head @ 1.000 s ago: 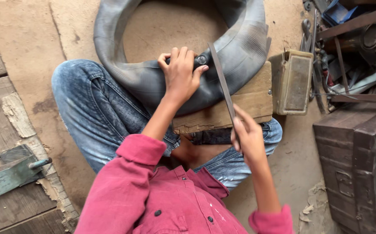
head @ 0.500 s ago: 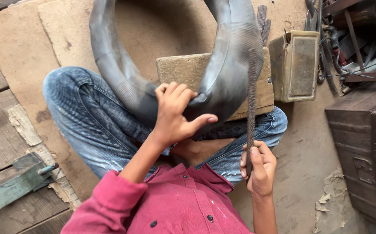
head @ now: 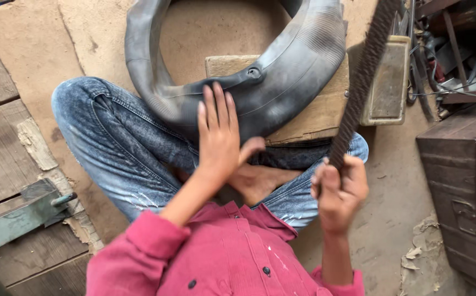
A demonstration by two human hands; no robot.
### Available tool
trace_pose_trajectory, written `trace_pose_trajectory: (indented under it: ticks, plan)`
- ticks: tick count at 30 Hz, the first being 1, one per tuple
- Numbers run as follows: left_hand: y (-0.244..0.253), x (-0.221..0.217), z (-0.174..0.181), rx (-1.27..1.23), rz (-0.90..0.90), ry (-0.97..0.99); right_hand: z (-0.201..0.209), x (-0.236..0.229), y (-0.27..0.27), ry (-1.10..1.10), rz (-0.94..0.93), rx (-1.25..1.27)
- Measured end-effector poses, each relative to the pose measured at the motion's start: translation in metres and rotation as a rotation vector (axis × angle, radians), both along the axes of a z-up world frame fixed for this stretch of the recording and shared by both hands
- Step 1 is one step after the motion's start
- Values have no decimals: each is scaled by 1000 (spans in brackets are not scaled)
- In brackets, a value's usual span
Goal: The person sits on the ground and uses a metal file to smooth the area around the valve stem on a bicycle inner tube. They then open a toolbox, select a new valve core, and install it into the tube's valve stem.
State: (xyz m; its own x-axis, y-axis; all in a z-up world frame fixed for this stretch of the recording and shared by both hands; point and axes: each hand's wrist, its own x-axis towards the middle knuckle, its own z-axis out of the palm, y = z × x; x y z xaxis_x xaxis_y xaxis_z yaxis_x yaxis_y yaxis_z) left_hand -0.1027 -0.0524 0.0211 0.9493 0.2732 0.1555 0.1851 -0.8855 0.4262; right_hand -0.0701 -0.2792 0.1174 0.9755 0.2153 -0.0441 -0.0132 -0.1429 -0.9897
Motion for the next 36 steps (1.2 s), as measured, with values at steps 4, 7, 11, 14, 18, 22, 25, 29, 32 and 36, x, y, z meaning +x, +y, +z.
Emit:
trace_pose_trajectory:
  ticks: [4, 7, 11, 14, 18, 22, 25, 29, 32, 36]
  plan:
    - [-23, -32, -8, 140, -37, 81, -36, 18, 24, 31, 175, -403]
    - [-22, -30, -20, 278, -2, 7, -26, 18, 5, 321, 52, -508]
    - [9, -36, -15, 96, -207, 13, -2, 13, -6, 380, -70, -133]
    - [41, -40, -2, 70, -438, -29, 15, 21, 2, 200, -99, -48]
    - [77, -35, 7, 6, -661, -8, -4, 27, 21, 71, -63, 120]
    - [113, -40, 19, -47, -717, 98, -50, 30, 19, 306, 145, -254]
    - [111, -32, 32, -82, -434, -24, -48, 21, -8, 469, 26, -410]
    - [75, 26, 38, 4, 15, -221, -43, 16, -29, 370, -39, -303]
    - [48, 93, 36, -56, 71, -66, -49, 11, -36, 437, -102, -148]
    - [48, 97, 55, -368, -28, 69, -44, -1, -47, 470, -214, -135]
